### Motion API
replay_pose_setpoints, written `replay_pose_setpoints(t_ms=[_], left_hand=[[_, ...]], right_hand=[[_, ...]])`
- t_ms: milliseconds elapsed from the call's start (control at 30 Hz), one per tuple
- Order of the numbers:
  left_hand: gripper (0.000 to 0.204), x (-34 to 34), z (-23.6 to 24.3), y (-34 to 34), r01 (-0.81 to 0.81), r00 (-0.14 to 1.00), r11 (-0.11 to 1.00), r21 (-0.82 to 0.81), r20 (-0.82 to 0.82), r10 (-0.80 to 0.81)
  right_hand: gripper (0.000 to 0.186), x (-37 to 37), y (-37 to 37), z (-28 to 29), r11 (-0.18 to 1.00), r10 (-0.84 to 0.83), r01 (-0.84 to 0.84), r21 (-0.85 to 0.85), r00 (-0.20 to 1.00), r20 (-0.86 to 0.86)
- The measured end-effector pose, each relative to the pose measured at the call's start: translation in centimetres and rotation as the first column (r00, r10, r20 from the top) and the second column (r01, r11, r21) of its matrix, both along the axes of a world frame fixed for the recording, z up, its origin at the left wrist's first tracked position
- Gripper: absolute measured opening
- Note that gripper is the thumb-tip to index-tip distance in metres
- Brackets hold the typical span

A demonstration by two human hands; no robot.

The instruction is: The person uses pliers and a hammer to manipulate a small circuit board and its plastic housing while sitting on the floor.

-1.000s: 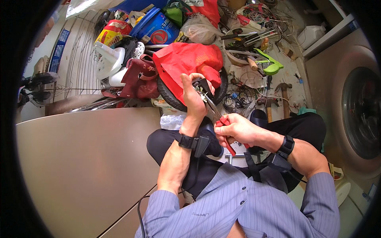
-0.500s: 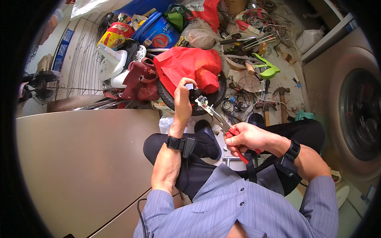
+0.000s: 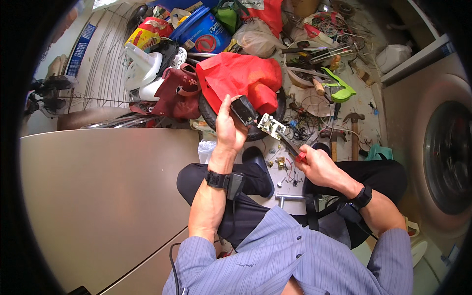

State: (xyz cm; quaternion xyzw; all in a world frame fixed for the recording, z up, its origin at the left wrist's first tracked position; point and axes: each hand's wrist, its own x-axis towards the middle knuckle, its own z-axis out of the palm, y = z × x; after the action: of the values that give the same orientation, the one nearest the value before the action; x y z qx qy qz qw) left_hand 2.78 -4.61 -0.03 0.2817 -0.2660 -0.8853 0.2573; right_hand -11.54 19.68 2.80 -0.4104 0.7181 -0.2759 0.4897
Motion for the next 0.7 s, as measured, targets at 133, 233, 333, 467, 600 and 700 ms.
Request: replay_pose_setpoints(t_ms=[133,233,333,467,600,700], left_hand=[[0.033,-1.1,1.4,1.4,-0.078,0.995,0.995,-0.069,0.055,0.082],[0.030,-0.9,2.3,1.8,-0.044,0.999,0.992,-0.119,0.020,0.046],[0.029,-0.2,0.7,1.3,-0.070,0.996,0.979,-0.189,0.046,0.080],[0.033,-0.8,-0.2,1.0,-0.140,0.975,0.986,-0.094,0.163,0.154],[0.038,0.1,2.2,0.5,-0.110,0.982,0.989,-0.096,0.146,0.123],[0.036,2.0,3.0,-1.1,-0.162,0.981,0.983,-0.087,0.094,0.170]], right_hand=[[0.020,-0.4,0.4,-1.0,0.999,0.000,-0.004,-0.048,0.998,-0.065],[0.020,-0.5,0.4,-2.0,0.996,0.011,-0.026,-0.085,0.985,-0.170],[0.020,-0.1,-0.1,-2.5,0.990,0.021,-0.045,-0.135,0.984,-0.176],[0.023,-0.7,0.1,-3.0,0.992,0.023,-0.051,-0.117,0.973,-0.228],[0.020,-0.3,-0.5,-2.0,0.996,-0.067,0.054,-0.077,0.979,-0.190],[0.019,0.3,-0.9,-2.1,0.993,-0.064,0.042,-0.113,0.979,-0.192]])
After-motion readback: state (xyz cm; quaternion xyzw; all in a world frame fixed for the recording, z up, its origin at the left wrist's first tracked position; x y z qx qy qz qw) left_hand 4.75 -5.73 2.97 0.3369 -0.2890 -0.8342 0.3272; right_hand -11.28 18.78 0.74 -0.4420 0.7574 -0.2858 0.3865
